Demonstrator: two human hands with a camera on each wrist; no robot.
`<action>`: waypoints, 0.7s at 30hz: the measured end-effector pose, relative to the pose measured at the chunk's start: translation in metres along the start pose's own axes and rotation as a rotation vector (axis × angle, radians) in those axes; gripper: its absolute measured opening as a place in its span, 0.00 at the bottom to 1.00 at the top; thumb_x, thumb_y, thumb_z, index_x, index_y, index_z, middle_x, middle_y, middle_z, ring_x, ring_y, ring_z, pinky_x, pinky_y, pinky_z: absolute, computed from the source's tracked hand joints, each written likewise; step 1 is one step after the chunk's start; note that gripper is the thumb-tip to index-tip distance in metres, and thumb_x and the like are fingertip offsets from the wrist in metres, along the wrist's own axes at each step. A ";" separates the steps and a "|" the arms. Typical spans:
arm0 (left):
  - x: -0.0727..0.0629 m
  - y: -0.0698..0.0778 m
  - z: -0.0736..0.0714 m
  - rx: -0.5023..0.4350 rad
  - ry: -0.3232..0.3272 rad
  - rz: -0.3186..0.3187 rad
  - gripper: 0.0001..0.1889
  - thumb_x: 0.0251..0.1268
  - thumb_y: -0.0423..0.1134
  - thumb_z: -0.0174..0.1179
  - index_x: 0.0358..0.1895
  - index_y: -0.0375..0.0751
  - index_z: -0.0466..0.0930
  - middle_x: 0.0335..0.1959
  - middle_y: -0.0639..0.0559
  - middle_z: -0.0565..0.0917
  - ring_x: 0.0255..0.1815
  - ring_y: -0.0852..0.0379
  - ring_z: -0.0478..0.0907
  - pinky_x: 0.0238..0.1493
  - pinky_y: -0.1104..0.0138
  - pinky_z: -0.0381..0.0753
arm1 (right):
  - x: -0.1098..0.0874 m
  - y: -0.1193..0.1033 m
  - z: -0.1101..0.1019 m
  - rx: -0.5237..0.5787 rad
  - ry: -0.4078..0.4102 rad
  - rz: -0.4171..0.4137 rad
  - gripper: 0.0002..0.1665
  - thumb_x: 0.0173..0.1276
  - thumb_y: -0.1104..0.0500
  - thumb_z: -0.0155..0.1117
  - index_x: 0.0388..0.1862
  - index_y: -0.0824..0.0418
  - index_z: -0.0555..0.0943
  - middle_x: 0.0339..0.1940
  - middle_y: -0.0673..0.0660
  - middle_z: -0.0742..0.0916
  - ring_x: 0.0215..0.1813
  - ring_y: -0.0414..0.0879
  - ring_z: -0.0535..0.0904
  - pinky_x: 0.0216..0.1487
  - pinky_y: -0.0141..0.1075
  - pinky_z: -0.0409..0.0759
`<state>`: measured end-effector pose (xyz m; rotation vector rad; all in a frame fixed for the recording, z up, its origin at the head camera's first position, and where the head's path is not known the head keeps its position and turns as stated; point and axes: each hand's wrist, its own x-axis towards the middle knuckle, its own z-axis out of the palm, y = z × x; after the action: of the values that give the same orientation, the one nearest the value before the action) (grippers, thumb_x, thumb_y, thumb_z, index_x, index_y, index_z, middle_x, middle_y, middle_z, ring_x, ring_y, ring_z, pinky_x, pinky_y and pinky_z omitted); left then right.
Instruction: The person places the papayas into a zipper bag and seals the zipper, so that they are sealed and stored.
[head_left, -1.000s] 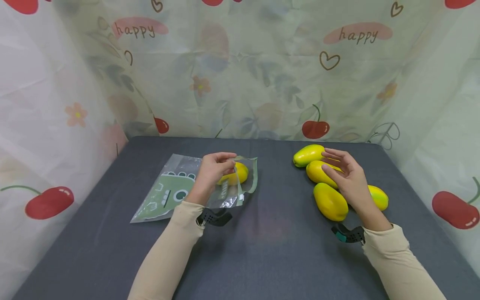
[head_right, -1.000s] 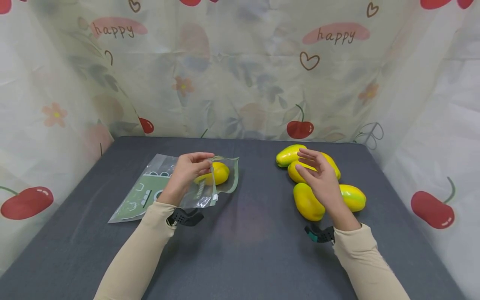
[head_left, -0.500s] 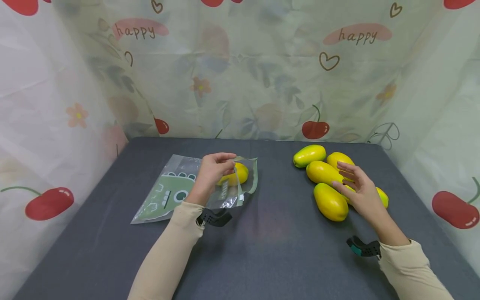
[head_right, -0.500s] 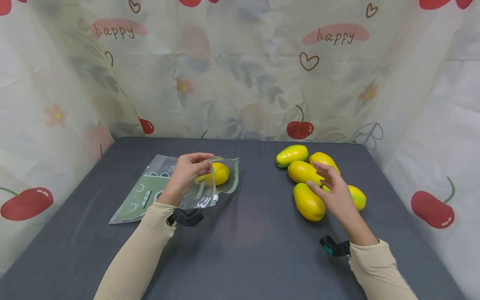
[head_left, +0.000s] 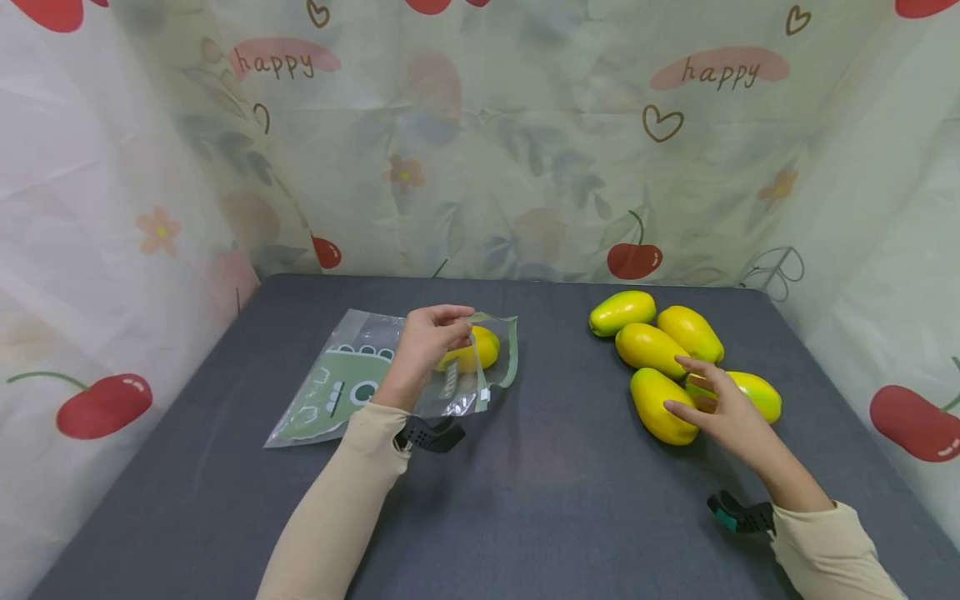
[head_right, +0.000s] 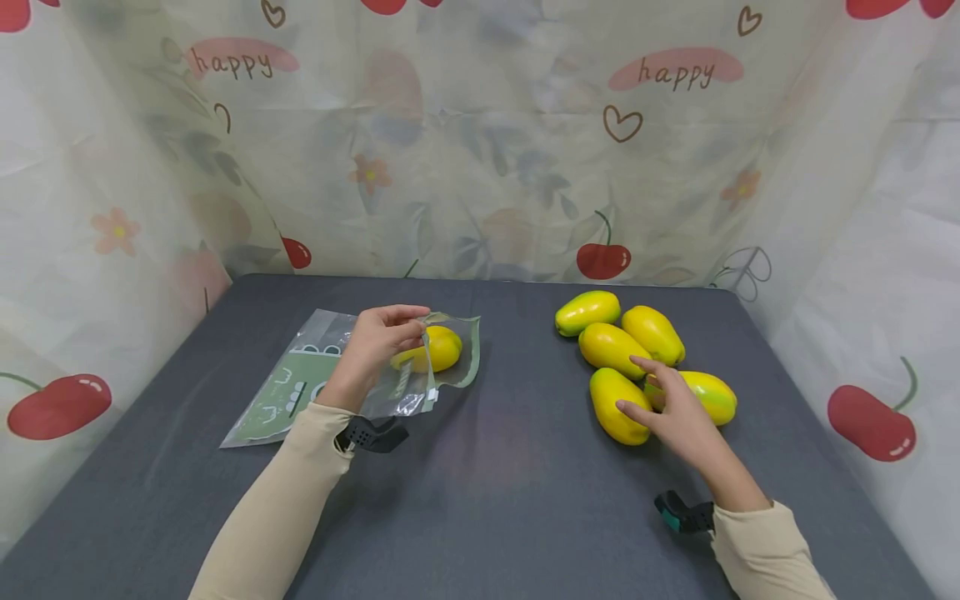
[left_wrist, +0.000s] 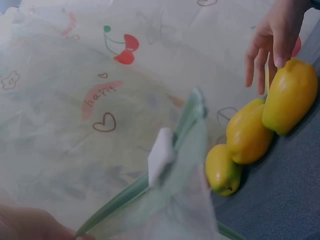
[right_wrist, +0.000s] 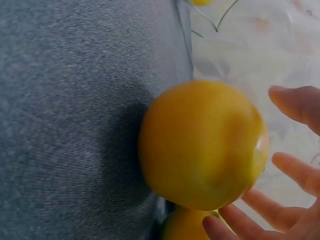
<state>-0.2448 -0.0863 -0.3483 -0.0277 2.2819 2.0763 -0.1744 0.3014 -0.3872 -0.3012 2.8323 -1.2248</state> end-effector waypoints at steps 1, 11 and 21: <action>0.000 0.000 0.000 0.000 -0.001 -0.002 0.16 0.64 0.31 0.59 0.55 0.33 0.81 0.47 0.37 0.81 0.32 0.57 0.80 0.48 0.63 0.85 | -0.001 0.001 0.000 -0.011 -0.011 0.004 0.47 0.68 0.47 0.63 0.75 0.67 0.54 0.73 0.72 0.61 0.69 0.74 0.61 0.62 0.67 0.66; 0.000 -0.002 0.000 0.009 0.011 0.003 0.16 0.63 0.31 0.59 0.54 0.33 0.82 0.40 0.44 0.82 0.32 0.56 0.81 0.44 0.66 0.85 | -0.001 0.008 0.009 -0.115 -0.048 -0.042 0.48 0.65 0.49 0.67 0.73 0.71 0.57 0.70 0.74 0.65 0.67 0.71 0.63 0.62 0.65 0.65; 0.001 -0.004 -0.001 0.009 0.000 0.008 0.16 0.63 0.31 0.59 0.54 0.34 0.81 0.49 0.34 0.81 0.33 0.56 0.81 0.45 0.65 0.85 | -0.001 0.009 0.015 -0.114 -0.098 -0.032 0.52 0.63 0.48 0.68 0.76 0.68 0.53 0.73 0.74 0.60 0.70 0.70 0.58 0.62 0.66 0.61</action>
<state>-0.2453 -0.0876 -0.3526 -0.0190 2.2955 2.0693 -0.1735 0.2964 -0.4038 -0.4007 2.8279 -1.0257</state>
